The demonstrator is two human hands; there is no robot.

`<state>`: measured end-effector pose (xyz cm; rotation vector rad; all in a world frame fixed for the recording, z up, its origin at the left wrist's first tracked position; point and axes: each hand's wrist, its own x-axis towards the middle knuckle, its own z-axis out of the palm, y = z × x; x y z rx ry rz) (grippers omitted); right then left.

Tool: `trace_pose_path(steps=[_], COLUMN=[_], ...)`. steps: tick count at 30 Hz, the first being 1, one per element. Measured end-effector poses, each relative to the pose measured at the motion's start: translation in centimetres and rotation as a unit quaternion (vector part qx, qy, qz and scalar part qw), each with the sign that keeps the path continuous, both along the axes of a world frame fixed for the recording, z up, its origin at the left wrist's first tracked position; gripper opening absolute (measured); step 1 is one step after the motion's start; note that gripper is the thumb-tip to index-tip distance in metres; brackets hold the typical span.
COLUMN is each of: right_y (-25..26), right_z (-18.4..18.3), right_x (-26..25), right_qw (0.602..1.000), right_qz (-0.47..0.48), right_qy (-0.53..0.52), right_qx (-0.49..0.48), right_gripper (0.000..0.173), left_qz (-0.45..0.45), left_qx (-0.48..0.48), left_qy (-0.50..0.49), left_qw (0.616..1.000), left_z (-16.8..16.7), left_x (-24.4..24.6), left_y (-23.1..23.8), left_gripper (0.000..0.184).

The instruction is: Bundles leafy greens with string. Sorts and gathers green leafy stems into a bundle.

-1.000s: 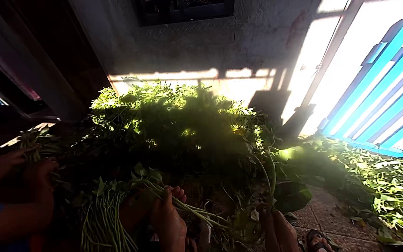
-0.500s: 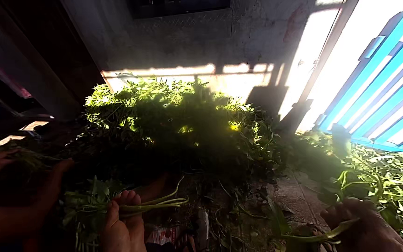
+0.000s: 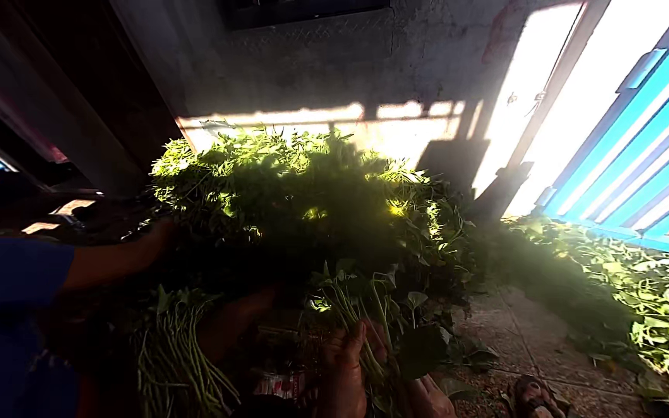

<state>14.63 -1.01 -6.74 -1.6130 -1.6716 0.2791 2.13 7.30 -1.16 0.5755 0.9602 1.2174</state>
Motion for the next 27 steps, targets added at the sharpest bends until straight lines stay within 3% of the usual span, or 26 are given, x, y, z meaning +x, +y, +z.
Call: trace_pose_path(steps=[3,8,12,15,19,27], right_y=[0.2,0.4,0.4,0.3,0.1,0.2], right_z=[-0.8,-0.8,-1.3,-1.7,-1.5,-1.1], right_x=[-0.6,0.2,0.5,0.3,0.1,0.1], right_qw=[1.000,0.992,0.987,0.990,0.992,0.990], right_qz=[0.005,-0.070,-0.053,0.006,0.043,-0.062], right_qy=[-0.026,-0.106,-0.152,-0.138,-0.109,-0.120], right_qx=[-0.004,-0.004,-0.028,-0.039,-0.036,-0.049], right_gripper=[0.029,0.028,0.028,0.028,0.029,0.028], left_qz=[0.051,0.126,0.085,0.048,0.087,0.151], left_qx=[0.003,-0.034,-0.026,-0.013,-0.014,-0.037], left_qy=[0.002,0.024,0.043,0.060,0.091,0.111], left_qw=[0.999,0.991,0.995,0.997,0.992,0.982], left_z=[-0.3,0.5,0.3,-0.5,-1.4,-0.1], left_x=[-0.2,-0.9,-1.1,-0.8,-0.7,-0.8], left_y=[0.3,0.6,0.5,0.5,1.1,0.9], left_gripper=[0.020,0.024,0.022,0.018,0.019,0.019])
